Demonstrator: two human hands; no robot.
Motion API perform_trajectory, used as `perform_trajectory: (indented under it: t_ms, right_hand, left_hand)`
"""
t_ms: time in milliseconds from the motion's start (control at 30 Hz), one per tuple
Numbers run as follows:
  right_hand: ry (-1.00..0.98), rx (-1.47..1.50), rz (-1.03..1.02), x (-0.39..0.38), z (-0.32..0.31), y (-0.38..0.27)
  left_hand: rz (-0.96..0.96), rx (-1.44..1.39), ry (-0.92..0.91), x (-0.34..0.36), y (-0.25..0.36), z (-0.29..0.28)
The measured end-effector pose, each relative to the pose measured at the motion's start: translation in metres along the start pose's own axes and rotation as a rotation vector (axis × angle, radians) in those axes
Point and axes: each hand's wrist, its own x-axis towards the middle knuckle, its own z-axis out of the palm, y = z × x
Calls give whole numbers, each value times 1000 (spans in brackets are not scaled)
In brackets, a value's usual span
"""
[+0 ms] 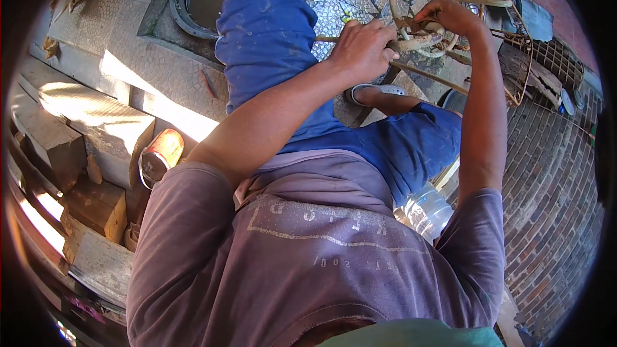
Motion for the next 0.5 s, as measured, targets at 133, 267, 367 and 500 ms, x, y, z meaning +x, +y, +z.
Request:
perform_trajectory:
  t_ms: [133, 267, 367, 500]
  right_hand:
    - [51, 334, 69, 7, 24, 38]
    - [440, 949, 329, -27, 70, 38]
    - [724, 1356, 311, -49, 119, 37]
    - [914, 1505, 215, -65, 163, 2]
  left_hand:
    - [15, -7, 5, 0, 1, -1]
    - [8, -8, 13, 0, 2, -1]
    - [10, 1, 24, 1, -2, 3]
    - [20, -5, 40, 2, -3, 5]
